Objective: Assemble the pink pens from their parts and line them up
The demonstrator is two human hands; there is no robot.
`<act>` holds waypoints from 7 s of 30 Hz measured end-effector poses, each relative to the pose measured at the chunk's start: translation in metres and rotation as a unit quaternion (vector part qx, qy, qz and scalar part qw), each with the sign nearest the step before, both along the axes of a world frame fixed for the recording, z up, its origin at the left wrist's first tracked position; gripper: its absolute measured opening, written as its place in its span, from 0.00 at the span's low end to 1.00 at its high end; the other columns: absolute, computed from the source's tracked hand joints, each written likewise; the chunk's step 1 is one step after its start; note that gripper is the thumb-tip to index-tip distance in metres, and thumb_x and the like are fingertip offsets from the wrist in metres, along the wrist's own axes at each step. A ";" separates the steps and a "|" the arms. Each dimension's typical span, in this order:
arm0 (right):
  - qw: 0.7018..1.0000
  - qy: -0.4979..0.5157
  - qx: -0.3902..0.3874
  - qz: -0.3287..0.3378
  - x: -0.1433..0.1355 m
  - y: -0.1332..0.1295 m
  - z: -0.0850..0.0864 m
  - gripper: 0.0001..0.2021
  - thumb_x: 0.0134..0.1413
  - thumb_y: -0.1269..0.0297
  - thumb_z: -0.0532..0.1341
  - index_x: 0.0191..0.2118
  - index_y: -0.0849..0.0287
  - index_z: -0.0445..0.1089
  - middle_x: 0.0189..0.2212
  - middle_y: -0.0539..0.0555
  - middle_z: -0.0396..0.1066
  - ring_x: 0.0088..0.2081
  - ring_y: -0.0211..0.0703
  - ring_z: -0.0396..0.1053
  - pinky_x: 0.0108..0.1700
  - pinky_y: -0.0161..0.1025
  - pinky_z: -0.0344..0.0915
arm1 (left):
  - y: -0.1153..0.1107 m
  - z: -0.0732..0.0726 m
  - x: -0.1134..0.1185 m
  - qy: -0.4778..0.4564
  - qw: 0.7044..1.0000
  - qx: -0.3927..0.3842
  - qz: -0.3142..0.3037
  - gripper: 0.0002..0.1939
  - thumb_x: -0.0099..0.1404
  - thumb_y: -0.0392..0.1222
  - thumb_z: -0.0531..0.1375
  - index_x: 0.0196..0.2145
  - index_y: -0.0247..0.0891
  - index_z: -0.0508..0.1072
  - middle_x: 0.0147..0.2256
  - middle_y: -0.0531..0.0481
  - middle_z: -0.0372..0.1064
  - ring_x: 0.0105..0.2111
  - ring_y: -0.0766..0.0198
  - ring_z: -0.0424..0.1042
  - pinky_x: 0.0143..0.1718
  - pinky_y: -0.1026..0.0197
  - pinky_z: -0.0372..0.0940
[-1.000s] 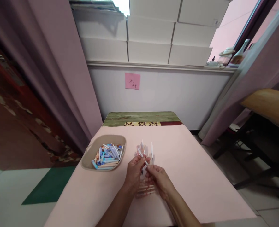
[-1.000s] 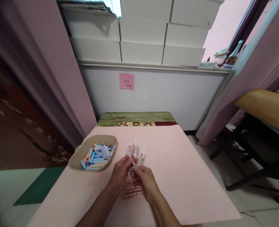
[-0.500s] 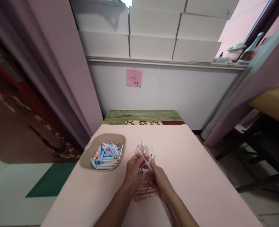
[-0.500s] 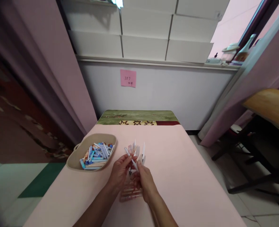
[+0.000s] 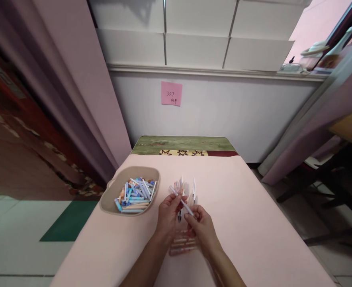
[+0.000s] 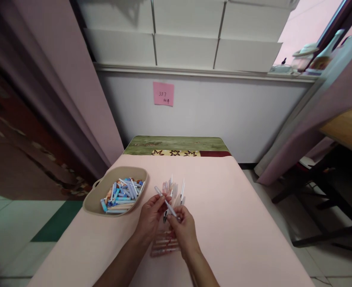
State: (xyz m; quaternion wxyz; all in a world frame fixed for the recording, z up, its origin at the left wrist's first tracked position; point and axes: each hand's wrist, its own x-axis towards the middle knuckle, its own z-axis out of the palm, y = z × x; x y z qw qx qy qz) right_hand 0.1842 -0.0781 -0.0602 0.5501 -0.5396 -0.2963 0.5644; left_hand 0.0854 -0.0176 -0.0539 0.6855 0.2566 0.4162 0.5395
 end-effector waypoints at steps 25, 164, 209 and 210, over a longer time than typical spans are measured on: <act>0.923 -0.385 -0.012 -0.026 0.056 -0.014 -0.012 0.21 0.57 0.48 0.52 0.32 0.58 0.75 0.22 0.51 0.71 0.26 0.43 0.66 0.28 0.34 0.57 | 0.025 0.002 -0.009 0.234 0.966 0.114 -0.005 0.13 0.54 0.46 0.62 0.33 0.36 0.71 0.27 0.50 0.74 0.25 0.64 0.72 0.27 0.63 0.67; 0.988 -0.157 -0.007 -0.006 0.047 -0.018 -0.007 0.19 0.39 0.47 0.67 0.25 0.59 0.67 0.14 0.45 0.62 0.17 0.35 0.59 0.20 0.32 0.54 | 0.004 0.020 -0.024 0.103 0.991 0.077 0.028 0.17 0.49 0.46 0.67 0.34 0.34 0.71 0.30 0.48 0.75 0.26 0.65 0.72 0.30 0.61 0.68; 0.941 -0.325 0.091 0.024 0.046 -0.039 0.017 0.13 0.58 0.53 0.57 0.35 0.56 0.71 0.27 0.52 0.74 0.28 0.43 0.70 0.33 0.37 0.62 | -0.034 0.002 -0.052 0.200 0.973 0.104 -0.051 0.15 0.54 0.50 0.64 0.35 0.37 0.75 0.30 0.48 0.74 0.23 0.67 0.67 0.24 0.65 0.60; 0.962 -0.260 0.082 0.017 0.040 -0.036 0.020 0.15 0.57 0.50 0.58 0.34 0.57 0.70 0.26 0.52 0.74 0.27 0.43 0.70 0.32 0.37 0.62 | -0.036 0.004 -0.045 0.156 0.981 0.088 -0.070 0.16 0.53 0.49 0.65 0.37 0.36 0.75 0.33 0.46 0.76 0.28 0.66 0.70 0.28 0.64 0.63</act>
